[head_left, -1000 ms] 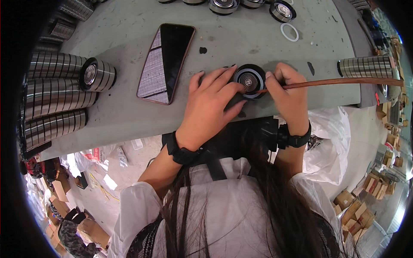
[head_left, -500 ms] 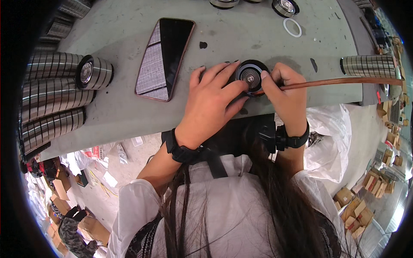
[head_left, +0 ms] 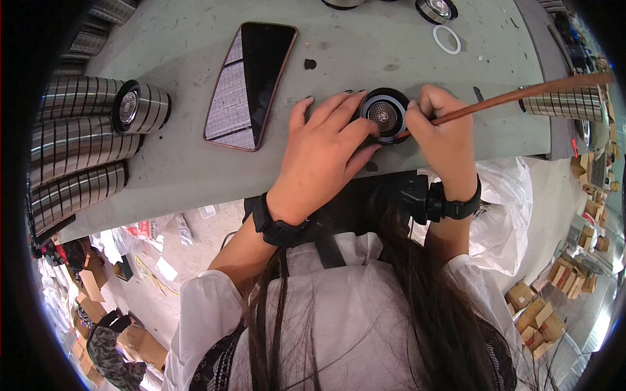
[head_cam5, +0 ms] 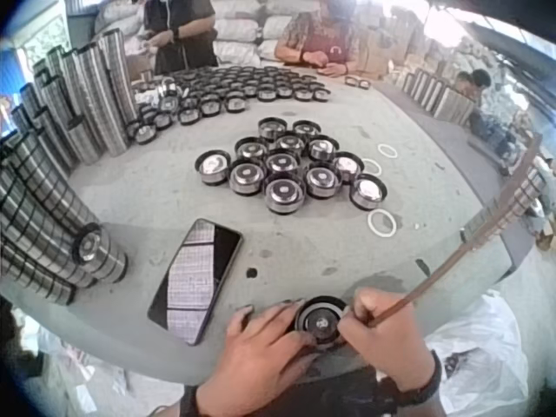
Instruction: Assembling industrial filter components at a workbench, using a wooden stick to align or apply material.
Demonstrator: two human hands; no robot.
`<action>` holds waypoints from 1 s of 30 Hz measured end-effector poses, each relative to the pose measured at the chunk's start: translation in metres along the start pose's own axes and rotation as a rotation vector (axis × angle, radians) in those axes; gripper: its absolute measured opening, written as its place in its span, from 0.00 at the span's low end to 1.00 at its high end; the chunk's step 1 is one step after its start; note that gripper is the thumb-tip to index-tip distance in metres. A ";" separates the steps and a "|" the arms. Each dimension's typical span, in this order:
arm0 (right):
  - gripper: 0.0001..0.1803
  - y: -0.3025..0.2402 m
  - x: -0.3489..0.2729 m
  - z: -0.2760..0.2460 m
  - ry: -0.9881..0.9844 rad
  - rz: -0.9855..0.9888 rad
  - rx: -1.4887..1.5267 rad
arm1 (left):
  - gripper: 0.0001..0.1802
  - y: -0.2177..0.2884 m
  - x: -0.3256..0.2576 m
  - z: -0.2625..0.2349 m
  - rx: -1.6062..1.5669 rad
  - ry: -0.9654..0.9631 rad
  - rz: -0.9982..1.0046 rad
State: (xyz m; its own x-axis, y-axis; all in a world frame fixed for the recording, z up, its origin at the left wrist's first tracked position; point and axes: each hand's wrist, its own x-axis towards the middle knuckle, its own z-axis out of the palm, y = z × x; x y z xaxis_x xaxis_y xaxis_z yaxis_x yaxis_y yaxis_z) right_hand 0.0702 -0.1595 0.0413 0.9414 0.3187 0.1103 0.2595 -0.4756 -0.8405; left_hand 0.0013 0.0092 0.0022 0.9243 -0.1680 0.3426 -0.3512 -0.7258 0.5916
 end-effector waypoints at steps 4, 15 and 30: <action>0.14 -0.001 0.005 0.000 -0.038 -0.032 -0.033 | 0.14 -0.001 -0.001 0.000 0.016 0.013 0.011; 0.12 0.005 0.016 -0.003 -0.056 -0.107 -0.128 | 0.13 0.000 0.000 0.002 0.008 0.019 0.014; 0.12 0.013 0.033 -0.005 -0.014 -0.449 -0.267 | 0.12 0.000 0.001 0.003 0.001 0.027 0.013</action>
State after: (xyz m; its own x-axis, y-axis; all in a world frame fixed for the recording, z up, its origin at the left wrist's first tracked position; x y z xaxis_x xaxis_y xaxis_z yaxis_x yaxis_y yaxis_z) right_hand 0.1054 -0.1591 0.0362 0.7219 0.5497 0.4204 0.6850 -0.4813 -0.5470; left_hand 0.0028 0.0070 0.0000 0.9152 -0.1598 0.3699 -0.3633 -0.7242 0.5861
